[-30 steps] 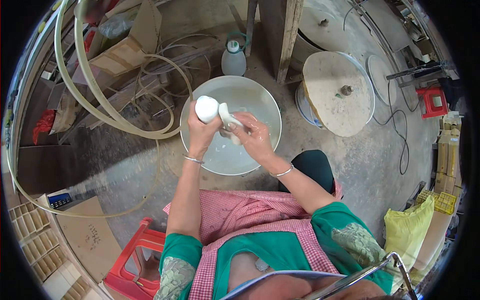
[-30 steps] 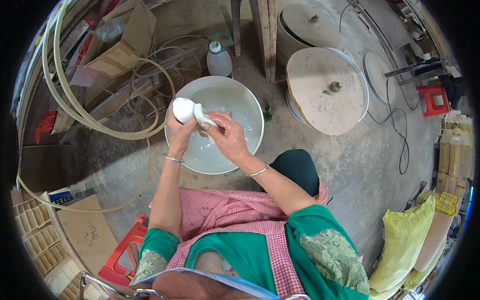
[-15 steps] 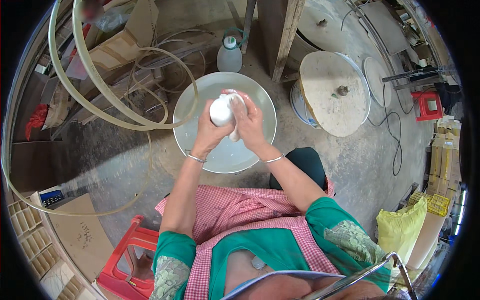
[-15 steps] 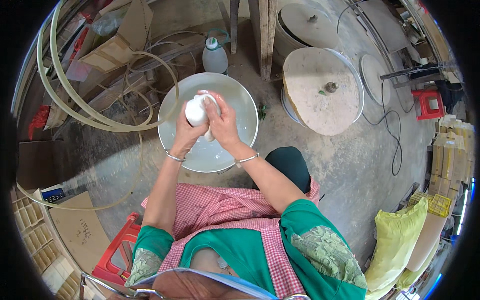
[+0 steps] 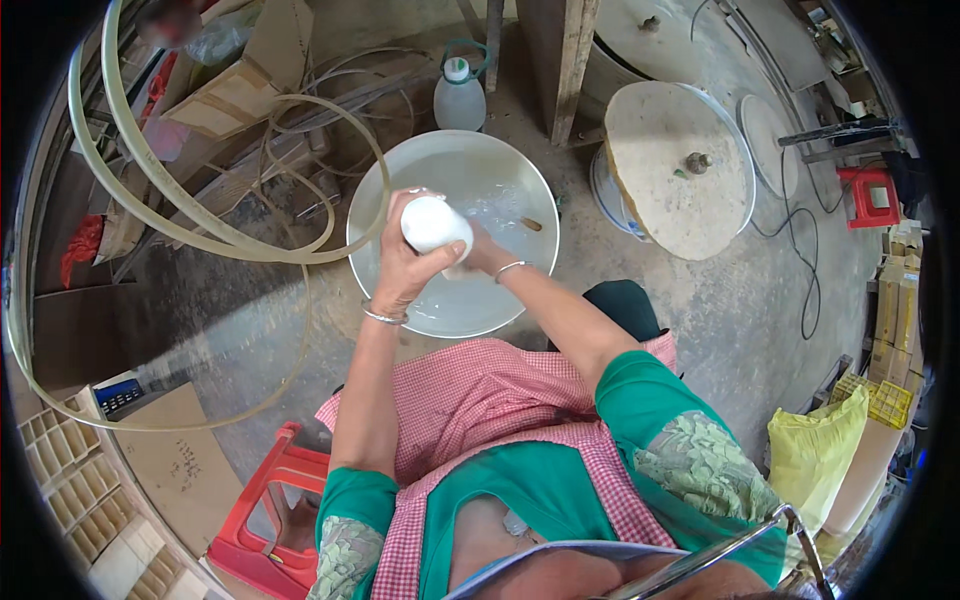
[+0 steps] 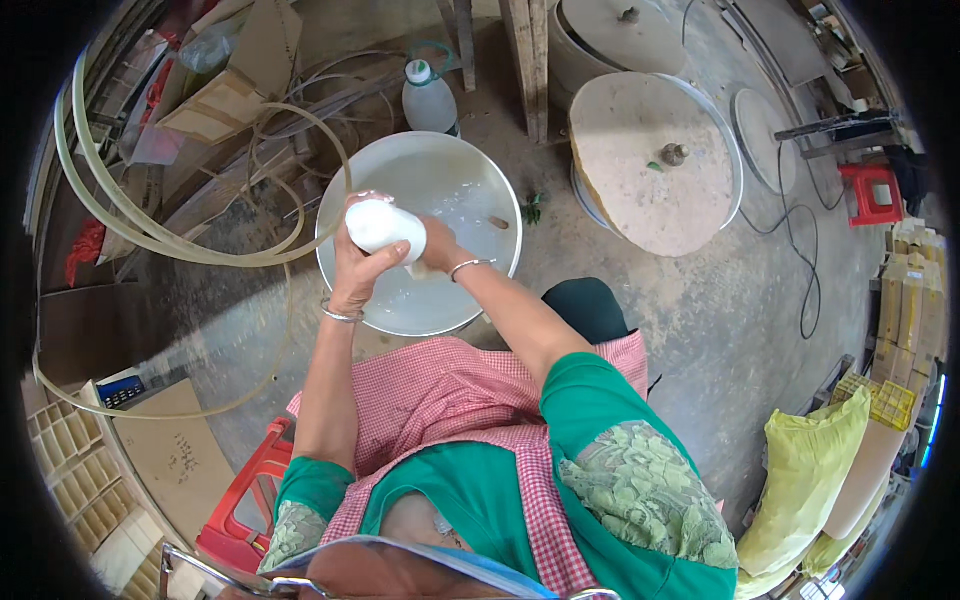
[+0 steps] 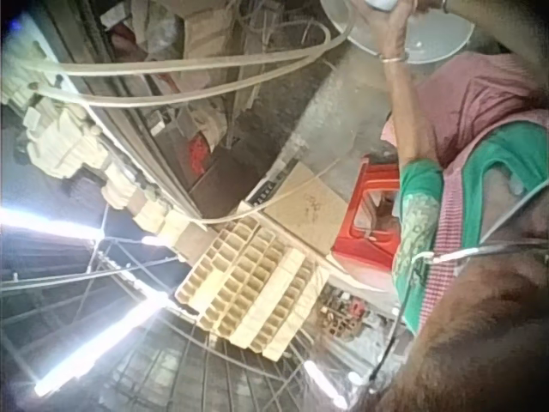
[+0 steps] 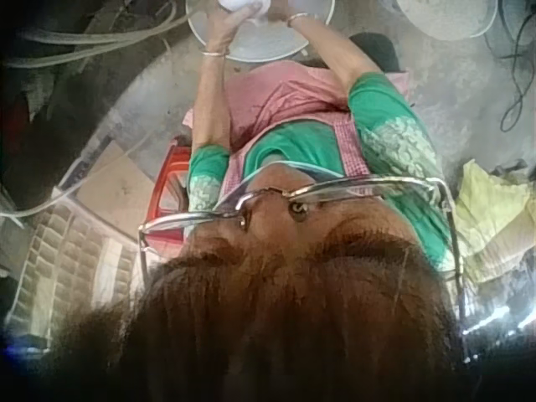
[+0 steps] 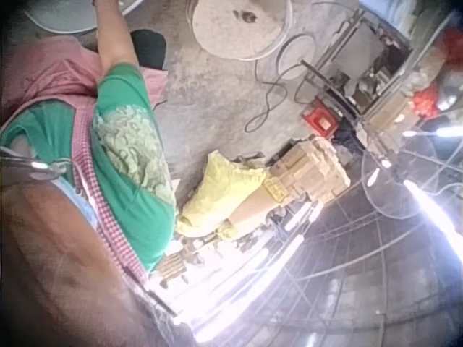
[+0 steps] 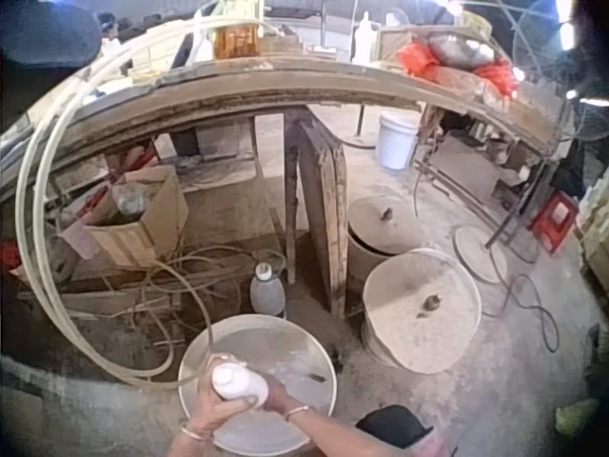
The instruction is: Applying glue and using a pneumatic nail gun to assemble wooden blocks in a furniture factory environment.
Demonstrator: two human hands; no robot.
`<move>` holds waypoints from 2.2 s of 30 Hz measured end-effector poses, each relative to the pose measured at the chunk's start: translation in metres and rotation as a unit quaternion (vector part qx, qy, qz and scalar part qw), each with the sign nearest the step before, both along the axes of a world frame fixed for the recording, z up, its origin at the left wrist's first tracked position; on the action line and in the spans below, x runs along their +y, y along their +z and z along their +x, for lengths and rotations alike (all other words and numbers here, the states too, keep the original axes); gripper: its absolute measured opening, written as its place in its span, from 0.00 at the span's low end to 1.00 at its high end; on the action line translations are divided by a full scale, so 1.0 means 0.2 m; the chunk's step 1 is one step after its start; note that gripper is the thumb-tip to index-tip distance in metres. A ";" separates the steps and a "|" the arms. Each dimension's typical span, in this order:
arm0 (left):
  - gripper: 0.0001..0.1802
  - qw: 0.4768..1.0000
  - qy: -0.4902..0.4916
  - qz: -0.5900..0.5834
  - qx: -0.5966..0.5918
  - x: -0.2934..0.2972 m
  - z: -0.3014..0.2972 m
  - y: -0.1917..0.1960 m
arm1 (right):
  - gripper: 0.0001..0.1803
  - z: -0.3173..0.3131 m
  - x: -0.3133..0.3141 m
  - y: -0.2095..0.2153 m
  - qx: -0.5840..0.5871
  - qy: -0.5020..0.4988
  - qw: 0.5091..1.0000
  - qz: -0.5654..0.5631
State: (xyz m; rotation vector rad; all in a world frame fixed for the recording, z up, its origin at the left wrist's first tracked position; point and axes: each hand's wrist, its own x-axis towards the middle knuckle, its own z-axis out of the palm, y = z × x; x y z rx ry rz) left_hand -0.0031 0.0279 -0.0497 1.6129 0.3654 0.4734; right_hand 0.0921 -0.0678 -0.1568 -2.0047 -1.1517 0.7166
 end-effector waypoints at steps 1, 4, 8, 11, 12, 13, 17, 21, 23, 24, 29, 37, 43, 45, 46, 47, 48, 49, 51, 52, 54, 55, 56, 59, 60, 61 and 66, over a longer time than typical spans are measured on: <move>0.30 1.000 -0.018 -0.019 0.000 -0.01 0.00 0.03 | 0.16 0.00 0.01 -0.05 0.003 0.002 1.000 0.002; 0.33 0.998 -0.017 -0.060 0.016 -0.02 -0.01 0.05 | 0.17 -0.02 -0.02 -0.25 -0.035 0.063 0.984 -0.166; 0.36 0.997 -0.006 -0.056 0.055 0.00 0.02 0.03 | 0.16 0.08 -0.08 -0.42 -0.145 0.062 0.978 -0.134; 0.39 0.997 0.004 -0.042 0.067 0.05 -0.07 -0.01 | 0.15 0.09 0.09 0.22 0.212 -0.192 0.947 -0.150; 0.39 0.997 -0.004 -0.043 0.065 0.04 -0.06 -0.01 | 0.15 0.13 0.06 0.31 0.210 -0.200 0.945 -0.150; 0.40 0.997 -0.015 -0.041 0.066 0.03 -0.04 -0.02 | 0.17 0.18 0.04 0.35 0.314 -0.176 0.933 -0.026; 0.41 0.995 -0.043 -0.041 0.076 0.01 0.02 -0.05 | 0.24 0.21 0.04 0.52 0.416 -0.171 0.887 0.105; 0.39 0.998 -0.006 -0.027 0.064 0.01 0.07 -0.06 | 0.26 0.22 0.03 0.54 0.405 -0.144 0.898 0.097; 0.38 0.996 0.018 -0.029 0.087 0.02 0.07 -0.10 | 0.27 0.20 0.04 0.57 0.276 -0.111 0.938 0.180; 0.38 0.996 0.021 -0.030 0.085 0.02 0.07 -0.10 | 0.27 0.19 0.03 0.58 0.276 -0.107 0.938 0.178; 0.36 0.996 0.010 -0.019 0.086 0.01 0.06 -0.07 | 0.23 0.17 -0.02 0.70 0.202 -0.016 0.975 0.089; 0.34 0.989 0.107 0.045 0.094 -0.04 0.12 -0.12 | 0.23 0.09 -0.01 0.63 -0.048 -0.094 0.982 0.155; 0.28 0.958 0.227 0.131 0.121 -0.06 0.17 -0.19 | 0.17 0.01 0.00 0.64 -0.186 -0.163 0.960 0.131; 0.27 0.952 0.243 0.143 0.120 -0.04 0.17 -0.20 | 0.14 -0.02 0.00 0.64 -0.232 -0.153 0.954 0.112; 0.27 0.969 0.225 0.044 0.092 -0.01 0.17 -0.19 | 0.12 -0.04 -0.01 0.62 -0.225 -0.115 0.958 0.136; 0.27 0.975 0.205 -0.054 0.063 0.00 0.17 -0.19 | 0.11 -0.05 -0.01 0.60 -0.218 -0.076 0.960 0.160; 0.27 0.975 0.205 -0.055 0.063 -0.01 0.18 -0.16 | 0.11 -0.02 -0.02 0.57 -0.219 -0.076 0.960 0.159; 0.28 0.969 0.217 0.023 0.121 -0.02 0.18 -0.11 | 0.08 0.03 -0.03 0.55 -0.186 -0.101 0.958 0.193; 0.28 0.951 0.232 0.101 0.178 -0.01 0.15 -0.08 | 0.07 0.12 -0.04 0.49 -0.152 -0.120 0.954 0.229; 0.27 0.959 0.215 0.101 0.158 -0.01 0.13 -0.09 | 0.08 0.16 -0.05 0.45 -0.192 -0.131 0.962 0.144; 0.25 0.965 0.198 0.100 0.137 0.00 0.12 -0.09 | 0.09 0.16 -0.05 0.33 -0.232 -0.141 0.961 0.057; 0.26 0.975 0.172 0.075 0.117 -0.01 0.13 -0.07 | 0.11 0.14 -0.06 0.23 -0.345 -0.051 0.934 -0.076; 0.27 0.983 0.147 0.050 0.096 -0.01 0.14 -0.07 | 0.13 0.12 -0.06 0.15 -0.445 0.043 0.870 -0.206; 0.30 0.989 0.102 0.024 0.103 -0.01 0.13 -0.06 | 0.14 0.02 -0.10 0.01 -0.330 0.288 0.852 -0.286; 0.30 0.989 0.106 0.022 0.105 -0.01 0.11 -0.05 | 0.14 0.04 -0.09 0.03 -0.329 0.292 0.851 -0.286; 0.30 0.991 0.089 0.001 0.101 0.00 0.09 -0.02 | 0.16 0.08 -0.05 0.11 -0.203 0.244 0.902 -0.293; 0.29 0.994 0.076 -0.024 0.071 0.04 0.05 0.05 | 0.22 0.26 0.01 0.53 0.164 0.051 0.971 -0.165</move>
